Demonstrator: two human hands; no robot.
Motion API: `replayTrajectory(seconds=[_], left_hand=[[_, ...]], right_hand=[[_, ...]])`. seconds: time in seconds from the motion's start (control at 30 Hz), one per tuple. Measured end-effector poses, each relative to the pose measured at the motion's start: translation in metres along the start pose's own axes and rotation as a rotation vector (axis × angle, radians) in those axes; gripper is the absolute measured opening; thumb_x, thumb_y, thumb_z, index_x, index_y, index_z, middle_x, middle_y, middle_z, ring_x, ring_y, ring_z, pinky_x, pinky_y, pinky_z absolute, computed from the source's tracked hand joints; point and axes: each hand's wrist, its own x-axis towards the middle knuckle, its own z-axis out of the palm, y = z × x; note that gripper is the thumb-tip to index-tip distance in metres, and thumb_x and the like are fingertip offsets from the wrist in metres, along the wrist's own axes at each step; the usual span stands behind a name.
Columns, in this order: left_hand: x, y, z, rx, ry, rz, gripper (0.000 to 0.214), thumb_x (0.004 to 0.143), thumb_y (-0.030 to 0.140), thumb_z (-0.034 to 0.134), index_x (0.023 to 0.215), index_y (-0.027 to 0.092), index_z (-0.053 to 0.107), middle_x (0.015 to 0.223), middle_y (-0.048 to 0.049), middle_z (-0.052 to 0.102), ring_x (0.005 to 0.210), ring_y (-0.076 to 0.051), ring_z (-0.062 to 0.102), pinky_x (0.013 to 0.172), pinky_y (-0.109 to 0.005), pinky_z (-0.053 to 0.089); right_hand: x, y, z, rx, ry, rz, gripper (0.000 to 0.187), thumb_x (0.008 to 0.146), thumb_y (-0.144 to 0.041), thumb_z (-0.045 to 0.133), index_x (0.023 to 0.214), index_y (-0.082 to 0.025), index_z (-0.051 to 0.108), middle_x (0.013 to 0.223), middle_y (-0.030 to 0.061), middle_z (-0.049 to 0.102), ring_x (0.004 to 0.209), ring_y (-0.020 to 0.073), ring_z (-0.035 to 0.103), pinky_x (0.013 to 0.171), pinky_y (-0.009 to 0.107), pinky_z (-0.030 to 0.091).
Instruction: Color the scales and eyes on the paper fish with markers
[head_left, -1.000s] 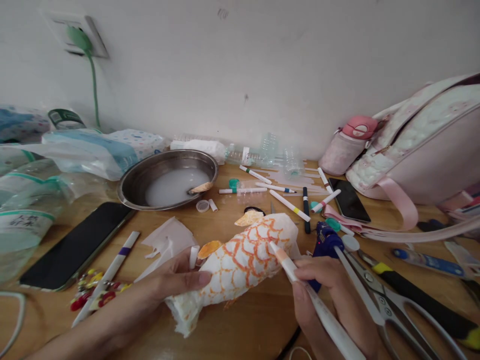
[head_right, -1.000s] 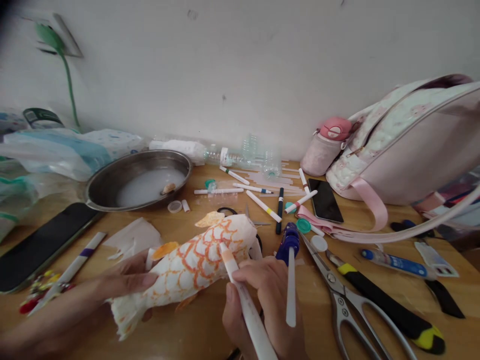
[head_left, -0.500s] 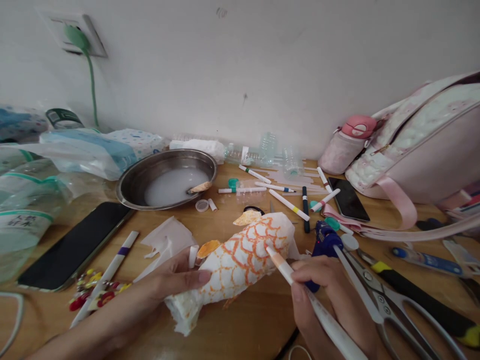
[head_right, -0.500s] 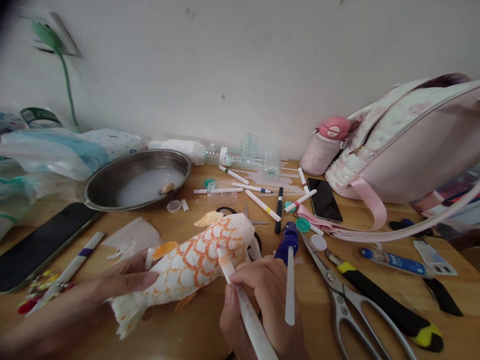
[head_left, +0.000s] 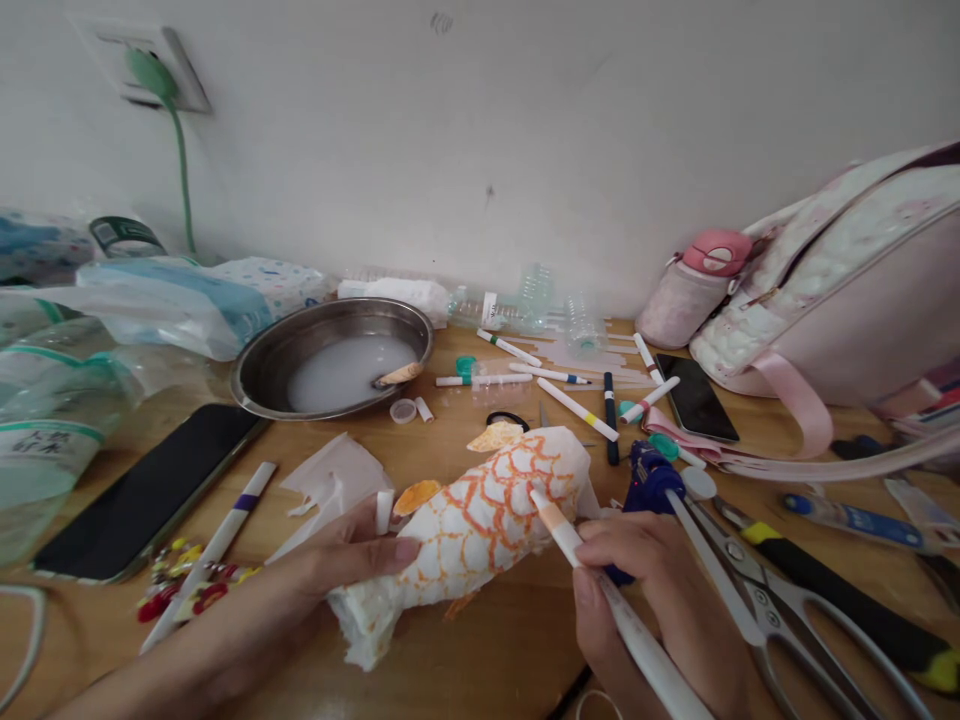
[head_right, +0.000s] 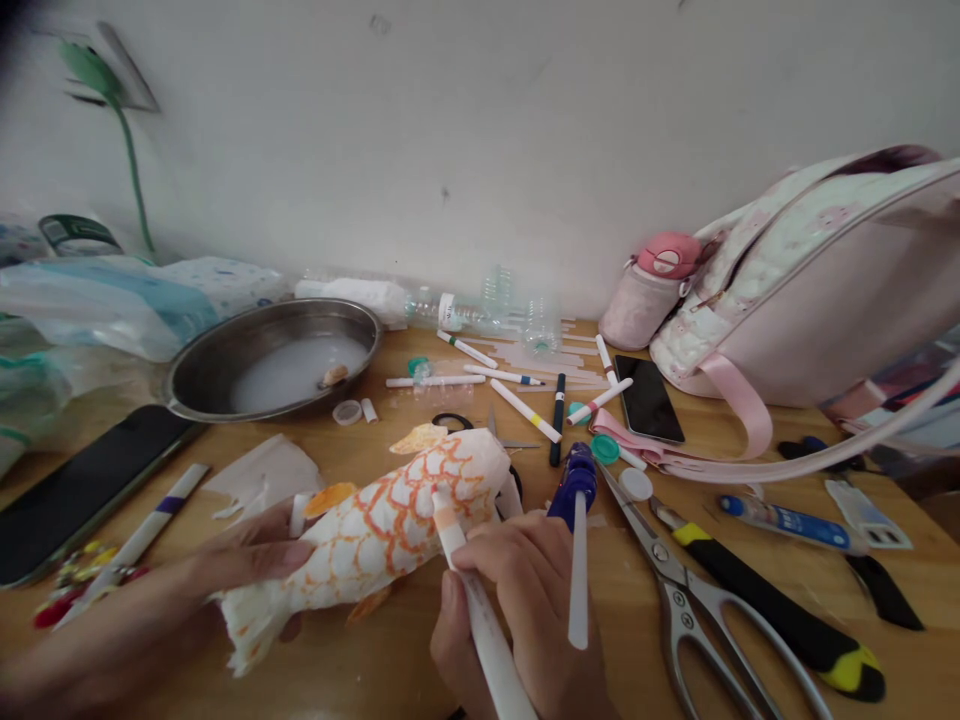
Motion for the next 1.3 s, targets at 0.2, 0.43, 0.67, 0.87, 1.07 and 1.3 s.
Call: replayTrajectory(seconds=[0.2,0.43,0.67,0.87,1.07,1.3], left_hand=[[-0.015,0.016,0.019,0.056,0.134,-0.045,0.047,0.066,0.051,0.081,0.1,0.022,0.065,0.073,0.0066,0.076,0.063,-0.012,0.064,0.061,-0.018,0.048],[-0.012,0.011,0.011,0.025,0.131,-0.064,0.049,0.062,0.053,0.084,0.097,0.024,0.066,0.077,0.0047,0.075,0.067,-0.016,0.064,0.06,-0.022,0.048],[-0.017,0.017,0.016,0.046,0.126,-0.066,0.043,0.068,0.052,0.081,0.094,0.022,0.066,0.075,0.005,0.075,0.065,-0.013,0.063,0.06,-0.02,0.047],[-0.005,0.008,0.006,0.016,0.041,-0.006,0.039,0.077,0.041,0.076,0.11,0.024,0.064,0.068,0.0064,0.076,0.084,-0.02,0.074,0.068,-0.021,0.05],[0.007,-0.005,0.002,-0.044,-0.031,0.036,0.055,0.069,0.028,0.083,0.118,0.024,0.056,0.084,0.0054,0.08,0.086,-0.023,0.075,0.084,-0.031,0.054],[0.005,-0.005,0.005,-0.06,-0.06,0.052,0.054,0.072,0.022,0.081,0.121,0.024,0.057,0.097,0.0017,0.081,0.087,-0.025,0.077,0.089,-0.037,0.055]], right_hand=[[-0.001,0.001,-0.001,-0.029,-0.009,-0.027,0.011,0.087,-0.011,0.052,0.09,-0.021,0.055,0.081,-0.001,0.064,0.074,0.0112,0.061,0.073,0.027,0.046],[0.0,0.0,0.0,-0.056,-0.011,-0.021,0.012,0.087,-0.011,0.051,0.088,-0.022,0.055,0.08,-0.0003,0.065,0.074,0.013,0.061,0.07,0.029,0.047],[-0.001,-0.005,-0.002,-0.017,0.011,0.044,0.011,0.087,-0.011,0.051,0.09,-0.022,0.055,0.08,0.0001,0.063,0.074,0.0137,0.059,0.069,0.031,0.046],[-0.001,-0.011,-0.004,0.013,0.058,0.048,0.012,0.085,-0.008,0.053,0.089,-0.019,0.056,0.079,0.0004,0.064,0.076,0.0133,0.059,0.07,0.031,0.046],[-0.002,-0.005,-0.001,-0.004,0.0,-0.029,0.011,0.085,-0.011,0.052,0.086,-0.021,0.055,0.074,-0.0018,0.066,0.07,0.0126,0.058,0.068,0.03,0.046],[-0.003,-0.003,0.003,-0.034,-0.039,-0.022,0.011,0.084,-0.012,0.051,0.084,-0.022,0.054,0.07,-0.0026,0.066,0.067,0.013,0.06,0.065,0.031,0.046]])
